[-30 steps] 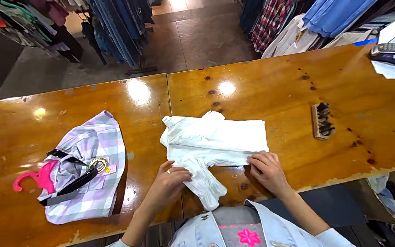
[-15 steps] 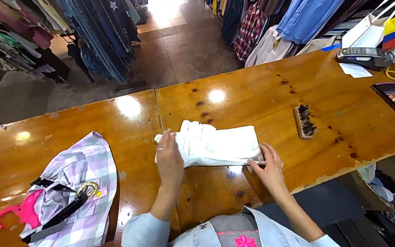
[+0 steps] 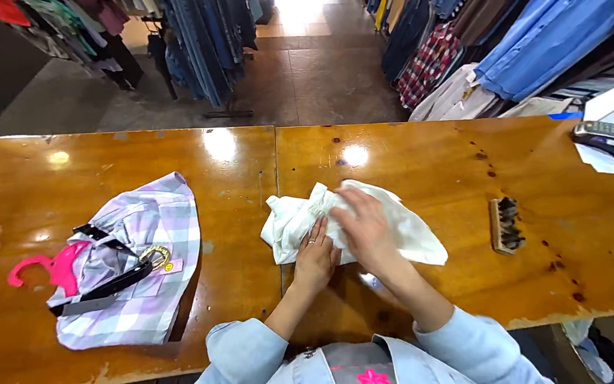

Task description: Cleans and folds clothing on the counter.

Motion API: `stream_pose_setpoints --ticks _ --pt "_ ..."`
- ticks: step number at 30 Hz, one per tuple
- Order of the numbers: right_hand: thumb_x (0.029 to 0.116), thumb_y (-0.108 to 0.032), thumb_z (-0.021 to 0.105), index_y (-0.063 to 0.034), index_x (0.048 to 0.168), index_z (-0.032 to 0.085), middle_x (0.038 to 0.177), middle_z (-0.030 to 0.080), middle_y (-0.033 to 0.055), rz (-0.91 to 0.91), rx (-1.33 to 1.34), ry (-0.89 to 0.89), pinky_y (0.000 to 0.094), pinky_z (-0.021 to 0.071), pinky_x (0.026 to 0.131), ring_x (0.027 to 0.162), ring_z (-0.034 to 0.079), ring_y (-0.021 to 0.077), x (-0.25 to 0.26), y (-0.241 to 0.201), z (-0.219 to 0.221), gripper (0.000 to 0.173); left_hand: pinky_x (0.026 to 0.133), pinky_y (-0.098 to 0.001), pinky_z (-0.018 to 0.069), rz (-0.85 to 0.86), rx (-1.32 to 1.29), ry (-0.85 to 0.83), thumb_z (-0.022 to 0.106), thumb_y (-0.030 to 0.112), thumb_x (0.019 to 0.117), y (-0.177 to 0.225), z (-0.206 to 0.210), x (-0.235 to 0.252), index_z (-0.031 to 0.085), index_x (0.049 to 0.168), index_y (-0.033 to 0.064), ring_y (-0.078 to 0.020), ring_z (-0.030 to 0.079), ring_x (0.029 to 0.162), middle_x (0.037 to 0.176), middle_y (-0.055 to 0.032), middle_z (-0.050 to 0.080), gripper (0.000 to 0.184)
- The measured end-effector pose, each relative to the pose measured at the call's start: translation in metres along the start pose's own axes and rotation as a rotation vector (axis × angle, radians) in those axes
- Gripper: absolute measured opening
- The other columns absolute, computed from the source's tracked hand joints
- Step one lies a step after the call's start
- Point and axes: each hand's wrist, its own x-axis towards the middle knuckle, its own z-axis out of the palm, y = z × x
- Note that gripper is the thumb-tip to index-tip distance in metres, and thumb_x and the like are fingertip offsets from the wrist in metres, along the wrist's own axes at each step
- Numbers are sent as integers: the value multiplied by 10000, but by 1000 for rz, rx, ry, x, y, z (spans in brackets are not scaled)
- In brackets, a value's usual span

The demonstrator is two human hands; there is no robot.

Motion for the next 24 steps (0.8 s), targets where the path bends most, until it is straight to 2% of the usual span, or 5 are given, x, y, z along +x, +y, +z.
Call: stream_pose_setpoints --ticks 7,13,16,21,24 --pt "880 -13 559 29 903 731 1106 731 164 384 100 55 507 530 958 1092 681 313 -27 23 -40 178 1223 -555 261 5 3 27 625 310 1007 6 -5 2 384 1544 -43 -322 329 1520 1611 -201 381 686" --pt "1078 -304 477 -7 1317 602 1283 625 212 1170 129 168 566 476 979 1183 603 334 -114 92 -69 401 1224 -569 253 316 90 159 630 277 914 26 10 7 441 1535 10 -295 346 1516 1605 -149 415 702" --pt "1038 -447 559 7 1401 549 1360 577 258 1194 84 -1 631 431 1048 1278 538 429 -127 114 -58 582 1262 -558 146 345 108 -90 613 598 938 32 23 12 423 1557 52 -256 296 1540 1631 -115 381 847" --pt "993 -138 625 65 1148 669 1147 657 259 1178 107 -192 606 484 911 1079 635 406 -86 82 -55 260 1251 -572 175 327 129 -123 674 712 820 36 34 11 430 1540 6 -277 351 1515 1587 -146 444 1038" --pt "1079 -210 444 -27 1247 608 941 681 97 1173 701 -97 365 575 714 803 668 157 -43 38 -70 298 1202 -554 342 231 -221 118 862 305 752 45 23 -3 497 1469 -50 -292 574 1345 1428 -169 607 879"
